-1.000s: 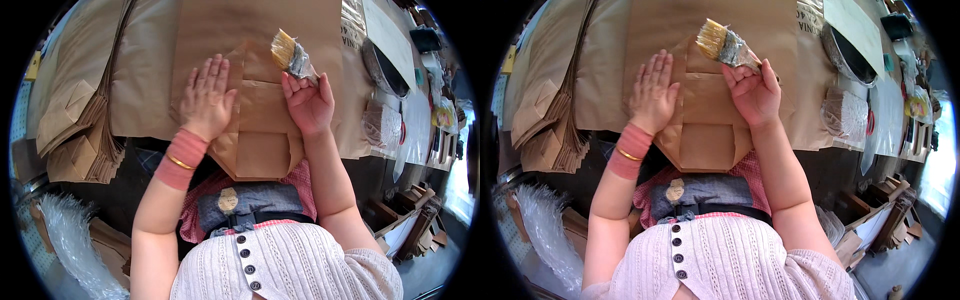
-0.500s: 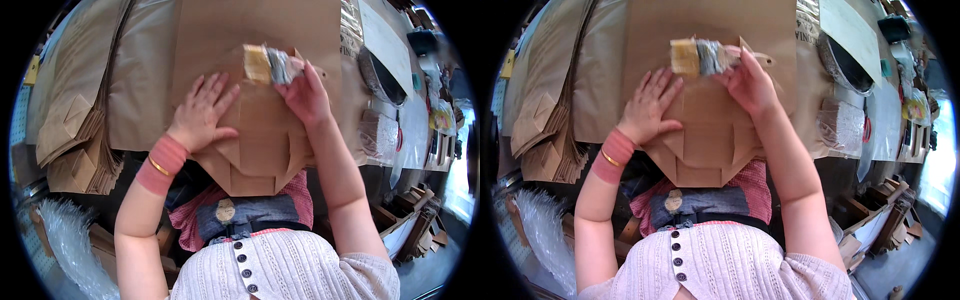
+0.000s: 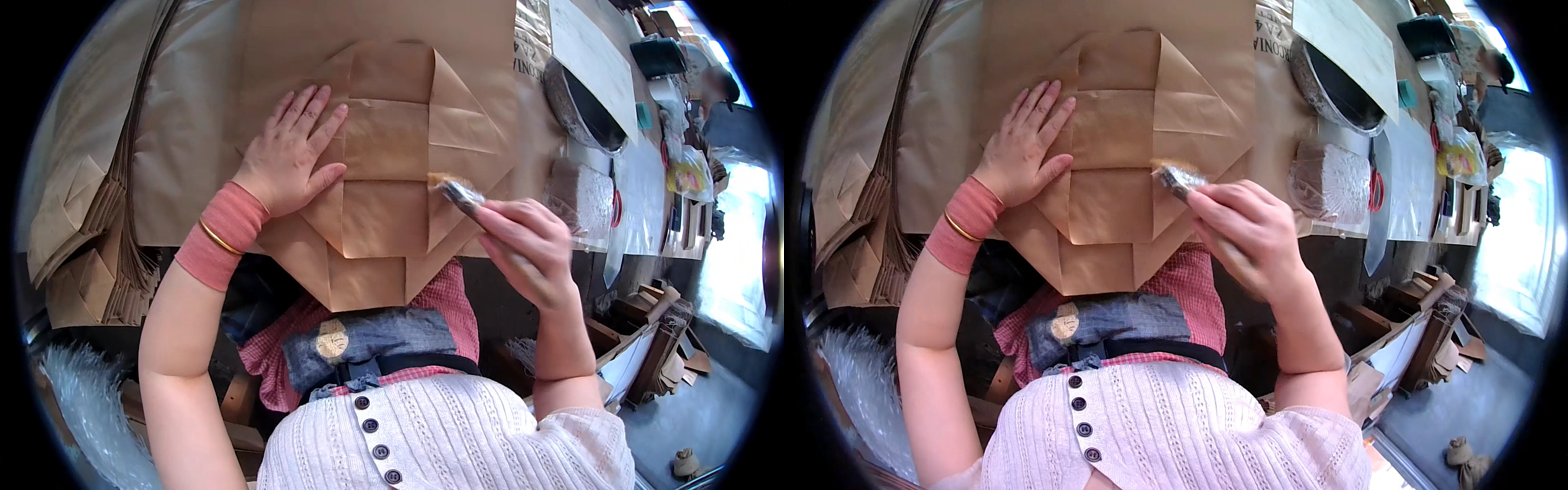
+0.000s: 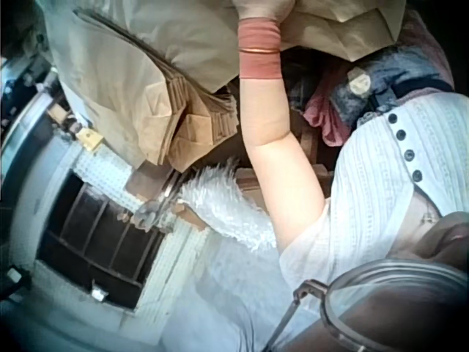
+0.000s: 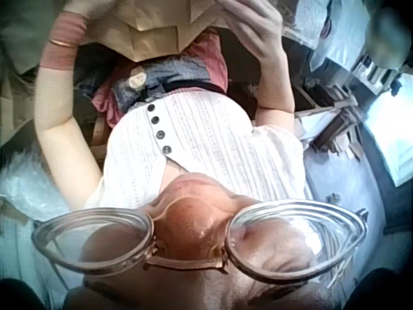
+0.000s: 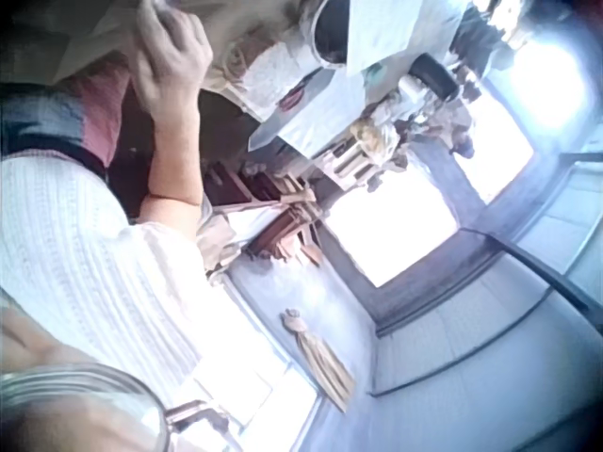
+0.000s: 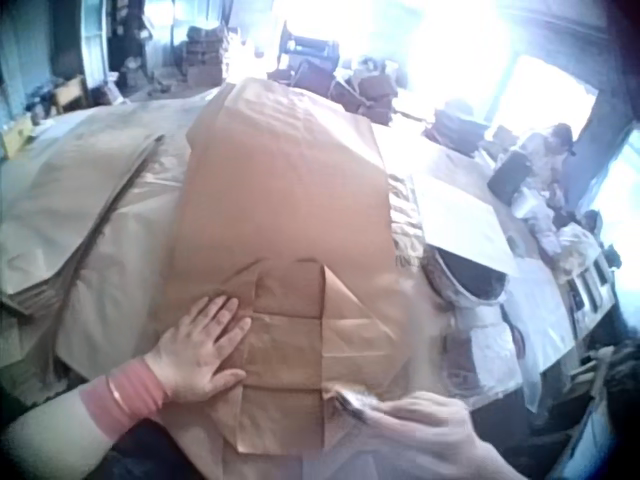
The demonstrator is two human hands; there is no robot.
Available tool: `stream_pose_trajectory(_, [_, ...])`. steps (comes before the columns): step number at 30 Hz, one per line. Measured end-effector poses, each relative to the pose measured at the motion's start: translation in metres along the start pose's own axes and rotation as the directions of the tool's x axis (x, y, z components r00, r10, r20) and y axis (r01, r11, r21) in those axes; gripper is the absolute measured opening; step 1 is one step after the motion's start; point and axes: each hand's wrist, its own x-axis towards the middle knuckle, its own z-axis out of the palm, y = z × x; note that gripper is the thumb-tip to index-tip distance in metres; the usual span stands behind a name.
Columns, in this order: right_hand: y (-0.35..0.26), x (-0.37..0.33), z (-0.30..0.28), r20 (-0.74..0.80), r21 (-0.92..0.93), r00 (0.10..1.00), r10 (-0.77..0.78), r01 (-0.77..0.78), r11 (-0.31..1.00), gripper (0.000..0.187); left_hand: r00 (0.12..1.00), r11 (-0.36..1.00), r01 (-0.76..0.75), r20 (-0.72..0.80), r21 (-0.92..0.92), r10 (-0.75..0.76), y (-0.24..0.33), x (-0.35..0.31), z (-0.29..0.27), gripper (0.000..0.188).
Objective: The person sews the top flap of a brown paper bag using a needle and thread. They repeatedly pull the thread through the folded paper to secure the closure, then use a brush to apply a substance to the flap. The person continues this sewing and brushing process on multiple bags.
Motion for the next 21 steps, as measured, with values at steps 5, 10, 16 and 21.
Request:
stream_pose_trajectory(5, [-0.016, -0.020, 0.026, 0.212, 0.028, 0.972, -0.100, 0.096, 0.995, 0.035, 0.999, 0.999, 0.000, -0.036, 0.039, 0.002, 0.000, 0.001, 0.004, 0.073])
stream_pose_trajectory(10, [-0.020, -0.029, 0.041, 0.133, 0.131, 0.975, -0.178, 0.161, 0.978, 0.034, 0.999, 0.998, -0.001, -0.033, 0.069, 0.003, 0.001, 0.001, 0.005, 0.071])
stream_pose_trajectory(16, [-0.016, -0.011, 0.059, 0.039, 0.623, 0.971, 0.237, -0.208, 0.754, 0.009, 0.995, 0.998, -0.014, -0.099, -0.065, 0.007, -0.005, 0.007, 0.004, 0.057])
stream_pose_trajectory(21, [-0.059, 0.063, 0.103, 0.140, 0.897, 0.590, 0.795, -0.415, 0.150, 0.014, 0.985, 0.952, -0.028, -0.170, -0.305, -0.025, -0.023, 0.009, 0.017, 0.037])
